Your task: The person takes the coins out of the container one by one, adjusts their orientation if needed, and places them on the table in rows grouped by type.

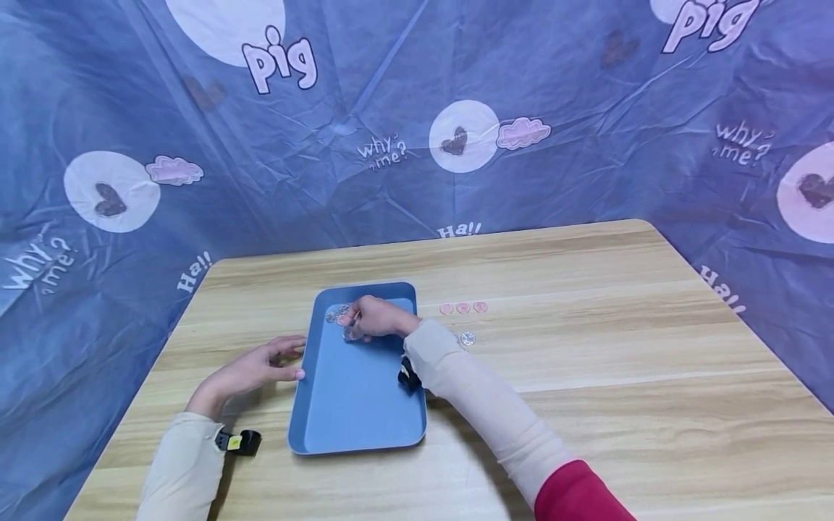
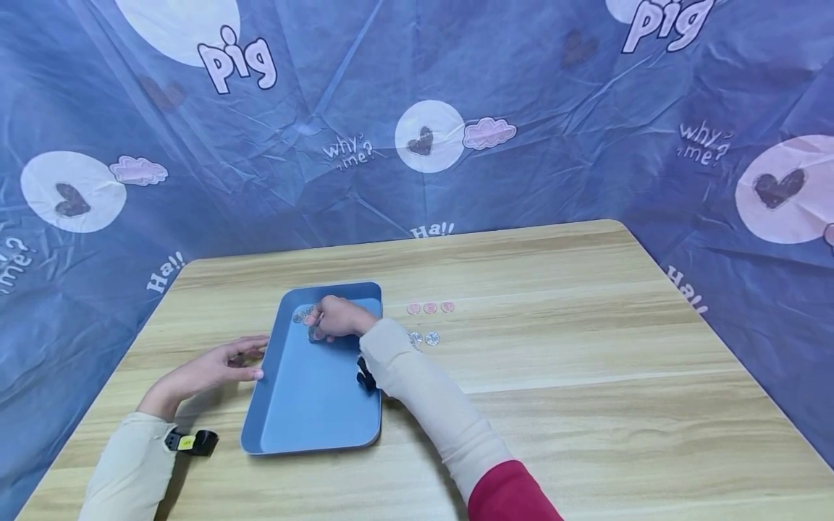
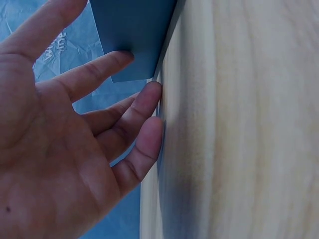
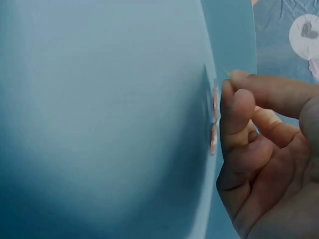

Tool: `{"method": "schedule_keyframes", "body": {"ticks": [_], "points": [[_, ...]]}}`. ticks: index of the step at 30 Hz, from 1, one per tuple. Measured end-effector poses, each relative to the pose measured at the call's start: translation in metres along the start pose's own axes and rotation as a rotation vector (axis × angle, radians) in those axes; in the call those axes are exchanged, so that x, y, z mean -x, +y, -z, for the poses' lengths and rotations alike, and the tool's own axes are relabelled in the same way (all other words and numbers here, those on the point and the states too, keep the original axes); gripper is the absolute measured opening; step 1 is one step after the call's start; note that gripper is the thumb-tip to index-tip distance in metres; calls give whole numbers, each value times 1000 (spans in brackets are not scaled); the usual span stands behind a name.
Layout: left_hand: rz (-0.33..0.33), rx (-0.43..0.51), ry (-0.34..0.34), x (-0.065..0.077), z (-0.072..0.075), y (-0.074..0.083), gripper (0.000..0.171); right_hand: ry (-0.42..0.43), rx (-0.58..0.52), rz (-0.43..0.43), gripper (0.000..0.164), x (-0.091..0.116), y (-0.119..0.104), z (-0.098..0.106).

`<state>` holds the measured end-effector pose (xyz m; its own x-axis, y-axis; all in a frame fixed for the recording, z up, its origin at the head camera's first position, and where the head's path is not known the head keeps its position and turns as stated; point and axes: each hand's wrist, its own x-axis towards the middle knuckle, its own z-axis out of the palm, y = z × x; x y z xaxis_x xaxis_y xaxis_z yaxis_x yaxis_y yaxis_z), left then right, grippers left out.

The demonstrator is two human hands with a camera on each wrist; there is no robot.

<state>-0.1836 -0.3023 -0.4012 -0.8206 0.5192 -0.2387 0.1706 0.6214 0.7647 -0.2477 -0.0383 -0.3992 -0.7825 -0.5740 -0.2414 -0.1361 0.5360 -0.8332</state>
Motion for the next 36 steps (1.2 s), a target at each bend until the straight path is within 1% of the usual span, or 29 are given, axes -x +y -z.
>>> {"method": "schedule_keyframes", "body": {"ticks": [4,8,13,20,26,29,36], "points": [[4,1,0,0,0,-1,70,3,-55,36,21,2,-9,2],[1,0,-1,1,0,0,70,9,-106,62,21,6,-17,6],[5,12,-9,2,0,2,70,18,-159,55,19,10,-24,8],[20,15,-5,2,0,1,69,-4,-217,49,19,22,-33,14],[33,0,0,1,0,3,70,3,-250,61,26,36,-37,25],[21,-1,-2,1,0,3,70,23,-263,67,28,41,-36,32],[13,1,6,2,-1,3,69,62,-285,70,31,55,-30,56]]}}
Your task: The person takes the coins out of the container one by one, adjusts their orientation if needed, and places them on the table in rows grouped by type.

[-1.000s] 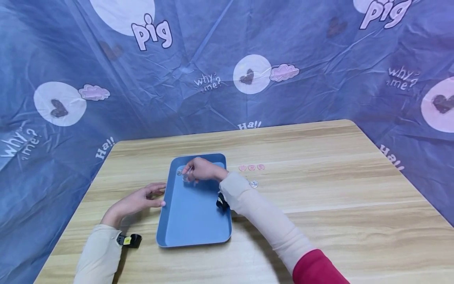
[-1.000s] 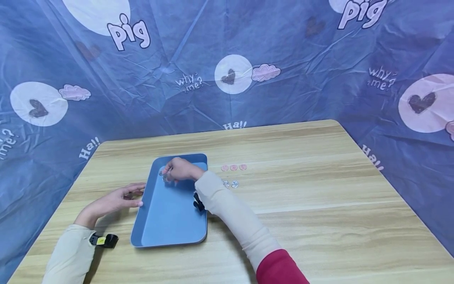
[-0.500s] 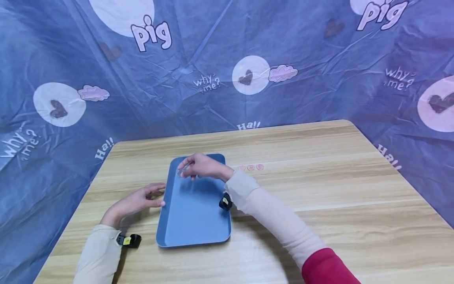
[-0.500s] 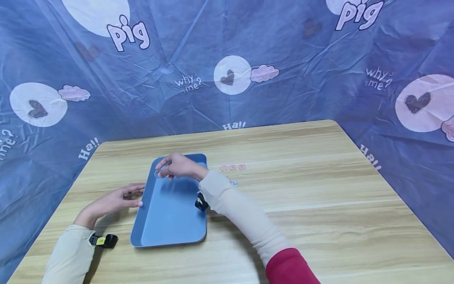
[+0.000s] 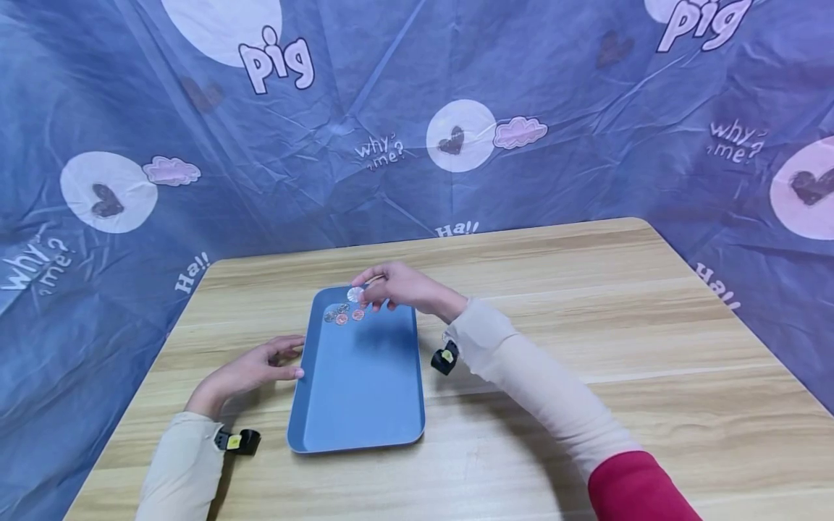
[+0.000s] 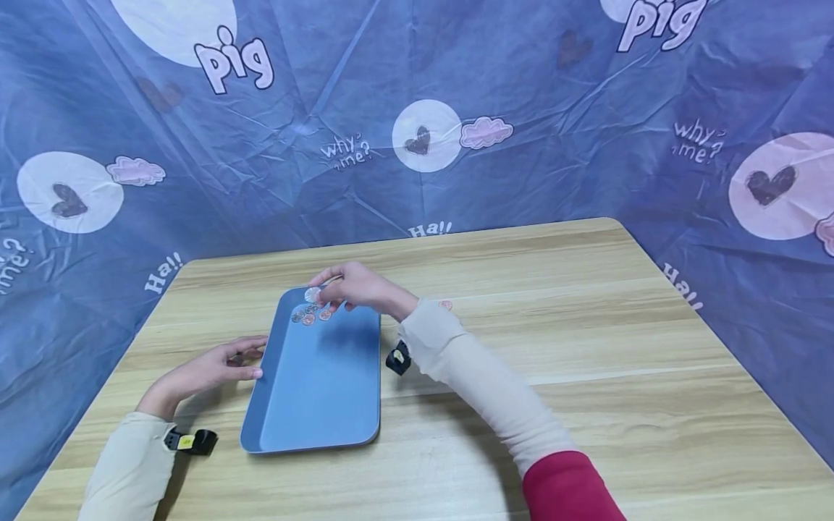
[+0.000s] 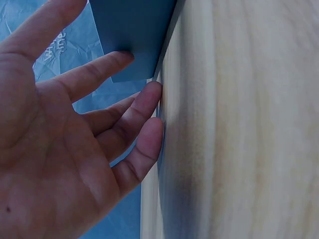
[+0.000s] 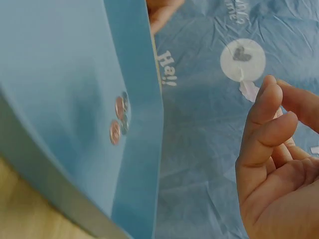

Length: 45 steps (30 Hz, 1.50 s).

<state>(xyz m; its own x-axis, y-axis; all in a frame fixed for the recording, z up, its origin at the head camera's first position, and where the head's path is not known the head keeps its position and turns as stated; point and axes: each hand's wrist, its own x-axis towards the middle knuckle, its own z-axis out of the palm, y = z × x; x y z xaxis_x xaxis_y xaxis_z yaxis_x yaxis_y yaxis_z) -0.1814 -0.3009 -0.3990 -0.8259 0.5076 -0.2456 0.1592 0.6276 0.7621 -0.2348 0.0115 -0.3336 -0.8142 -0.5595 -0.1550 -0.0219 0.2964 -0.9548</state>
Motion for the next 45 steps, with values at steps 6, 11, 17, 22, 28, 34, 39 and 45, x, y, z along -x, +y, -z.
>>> {"method": "schedule_keyframes", "body": {"ticks": [6,11,17,22,28,34,39,45], "points": [[8,-6,0,1,1,-1,70,5,-3,11,30,14,-1,22],[16,-17,1,0,0,-2,70,9,10,1,29,26,6,40],[23,-15,5,0,-2,-3,71,28,38,-16,32,39,20,56],[31,-8,9,0,-2,-4,71,34,70,-35,35,51,30,64],[39,-15,10,0,-1,-4,71,45,92,-55,33,65,41,75],[41,-25,7,0,0,-3,70,43,123,-83,30,79,57,85],[43,-23,2,0,0,-2,70,29,129,-127,28,88,70,91],[49,-23,2,0,0,-3,71,35,153,-188,28,95,83,95]]}}
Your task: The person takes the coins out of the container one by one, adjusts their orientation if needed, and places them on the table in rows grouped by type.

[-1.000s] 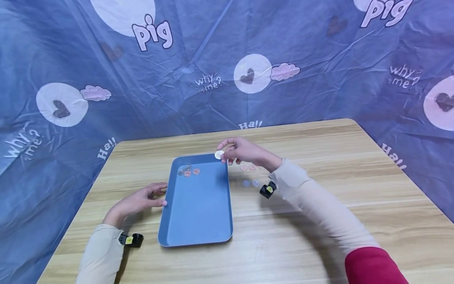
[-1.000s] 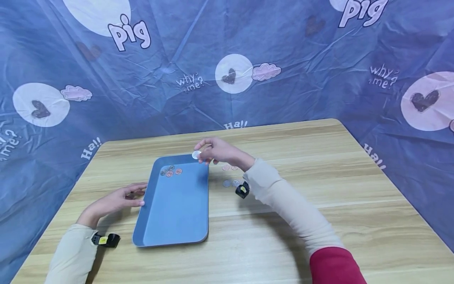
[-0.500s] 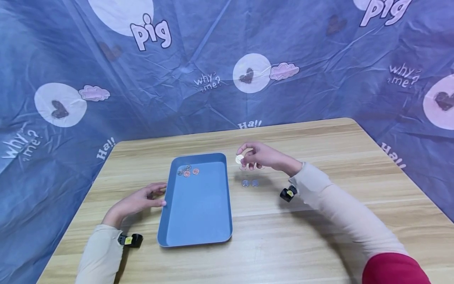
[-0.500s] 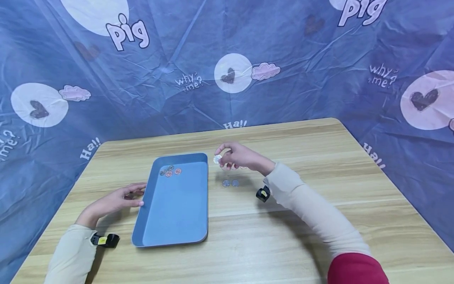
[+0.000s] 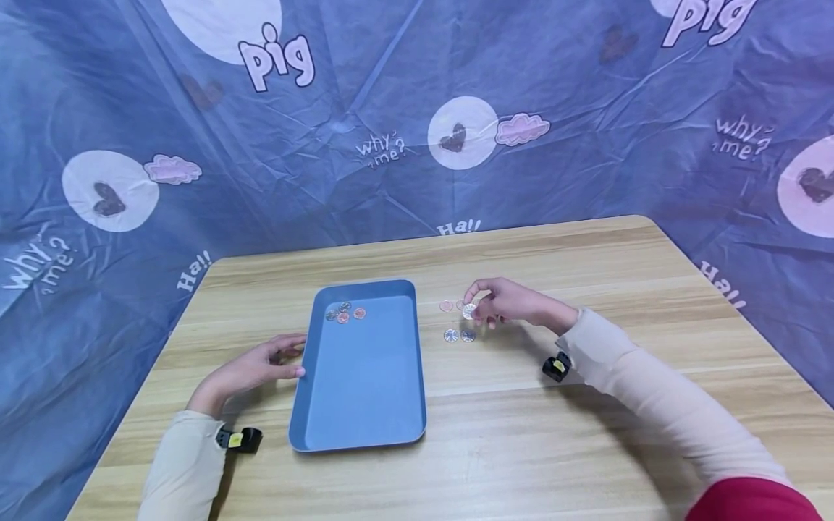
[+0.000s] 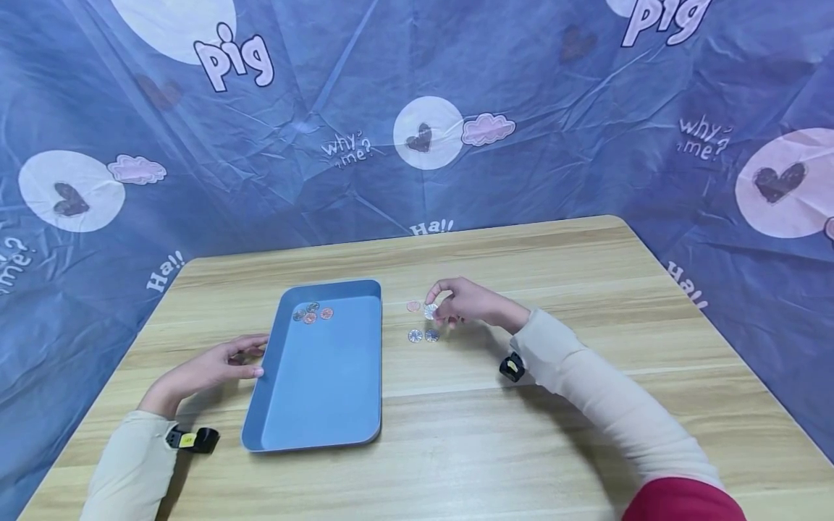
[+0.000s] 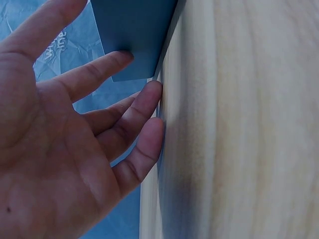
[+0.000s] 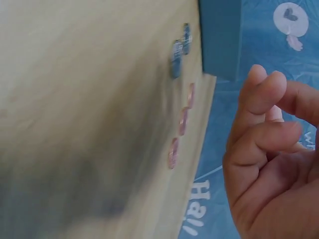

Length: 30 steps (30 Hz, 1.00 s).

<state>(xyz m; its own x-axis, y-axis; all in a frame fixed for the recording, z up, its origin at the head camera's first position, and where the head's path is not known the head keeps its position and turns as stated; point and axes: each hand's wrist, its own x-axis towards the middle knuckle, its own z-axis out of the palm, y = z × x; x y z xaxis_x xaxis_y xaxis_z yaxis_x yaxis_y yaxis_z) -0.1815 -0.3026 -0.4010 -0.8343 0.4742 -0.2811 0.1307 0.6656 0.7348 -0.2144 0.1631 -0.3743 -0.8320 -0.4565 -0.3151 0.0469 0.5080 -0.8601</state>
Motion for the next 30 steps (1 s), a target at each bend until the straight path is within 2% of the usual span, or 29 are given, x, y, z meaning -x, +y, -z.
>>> {"method": "schedule_keyframes", "body": {"ticks": [15,24,30], "points": [[-5,3,2,0,0,-1,71,2,51,-97,19,0,26,-3],[-9,13,-3,0,0,-1,71,-6,61,-108,16,-1,33,-2],[-17,17,1,0,0,-1,71,-12,105,-67,16,-2,31,-5]]}}
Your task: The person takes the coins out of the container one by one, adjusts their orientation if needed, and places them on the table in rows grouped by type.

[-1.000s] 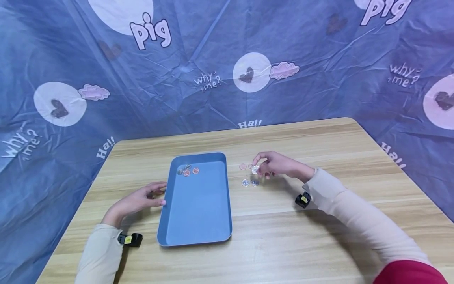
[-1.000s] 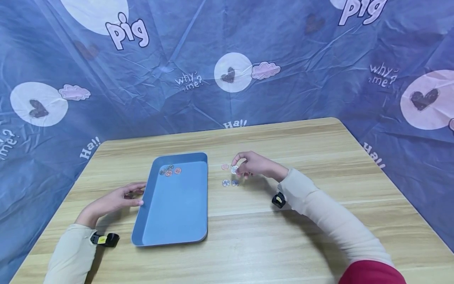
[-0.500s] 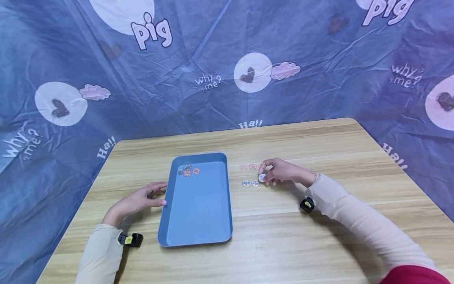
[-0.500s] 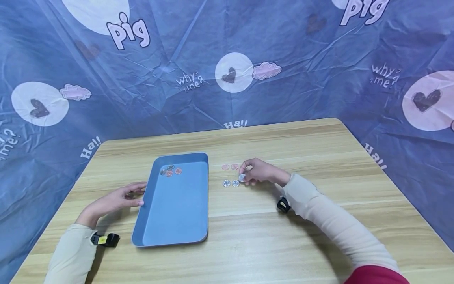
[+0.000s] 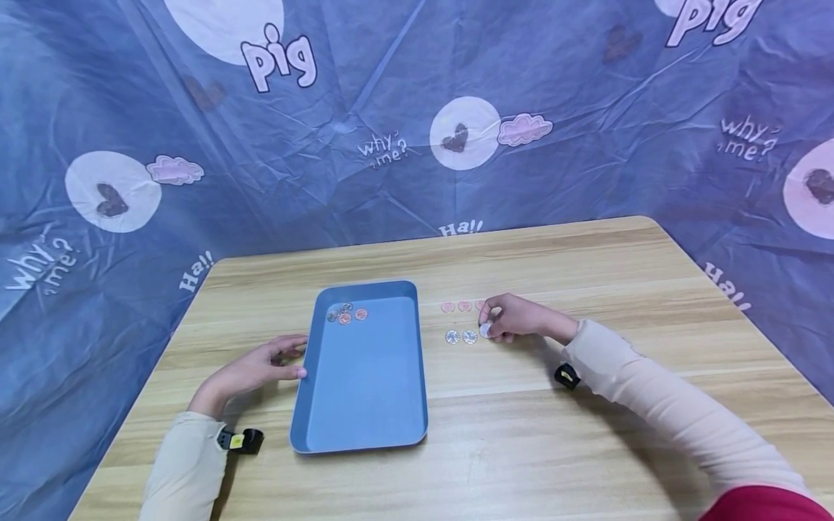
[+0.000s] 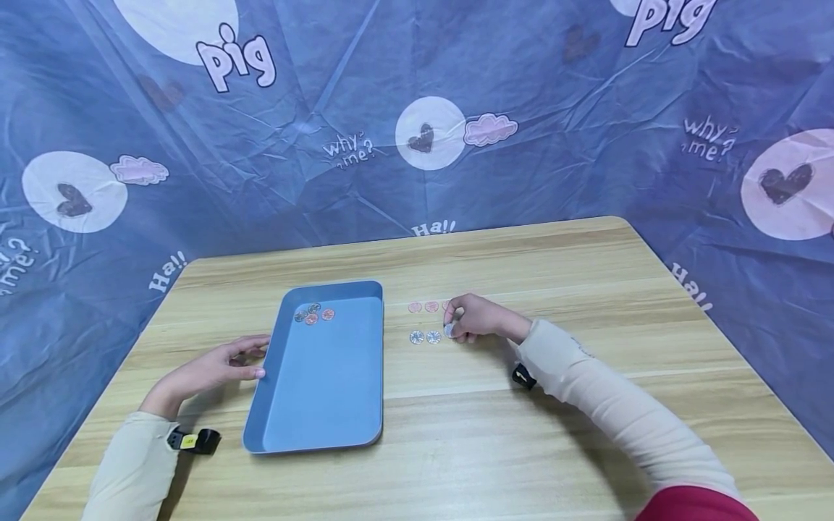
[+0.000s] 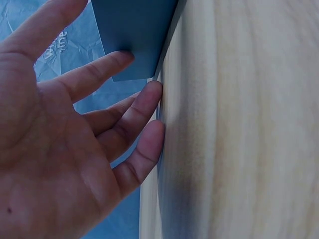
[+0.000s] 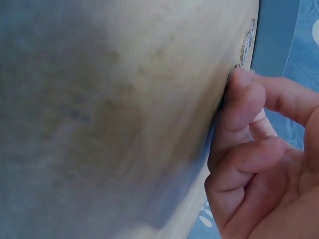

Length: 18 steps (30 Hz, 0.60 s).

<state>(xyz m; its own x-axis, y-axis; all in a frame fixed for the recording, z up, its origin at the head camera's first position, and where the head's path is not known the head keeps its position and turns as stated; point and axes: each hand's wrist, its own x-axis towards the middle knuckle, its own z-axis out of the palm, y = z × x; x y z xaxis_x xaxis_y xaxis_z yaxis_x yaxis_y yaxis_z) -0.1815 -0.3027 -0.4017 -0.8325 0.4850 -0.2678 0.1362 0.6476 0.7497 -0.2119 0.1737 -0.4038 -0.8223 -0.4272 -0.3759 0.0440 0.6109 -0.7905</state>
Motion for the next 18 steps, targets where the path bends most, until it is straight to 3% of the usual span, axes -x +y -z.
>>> {"method": "schedule_keyframes", "body": {"ticks": [7,18], "points": [[12,-16,-1,0,0,0,71,-13,87,-18,14,-2,0,-2],[25,-16,3,1,0,3,72,-15,45,3,21,5,4,5]]}}
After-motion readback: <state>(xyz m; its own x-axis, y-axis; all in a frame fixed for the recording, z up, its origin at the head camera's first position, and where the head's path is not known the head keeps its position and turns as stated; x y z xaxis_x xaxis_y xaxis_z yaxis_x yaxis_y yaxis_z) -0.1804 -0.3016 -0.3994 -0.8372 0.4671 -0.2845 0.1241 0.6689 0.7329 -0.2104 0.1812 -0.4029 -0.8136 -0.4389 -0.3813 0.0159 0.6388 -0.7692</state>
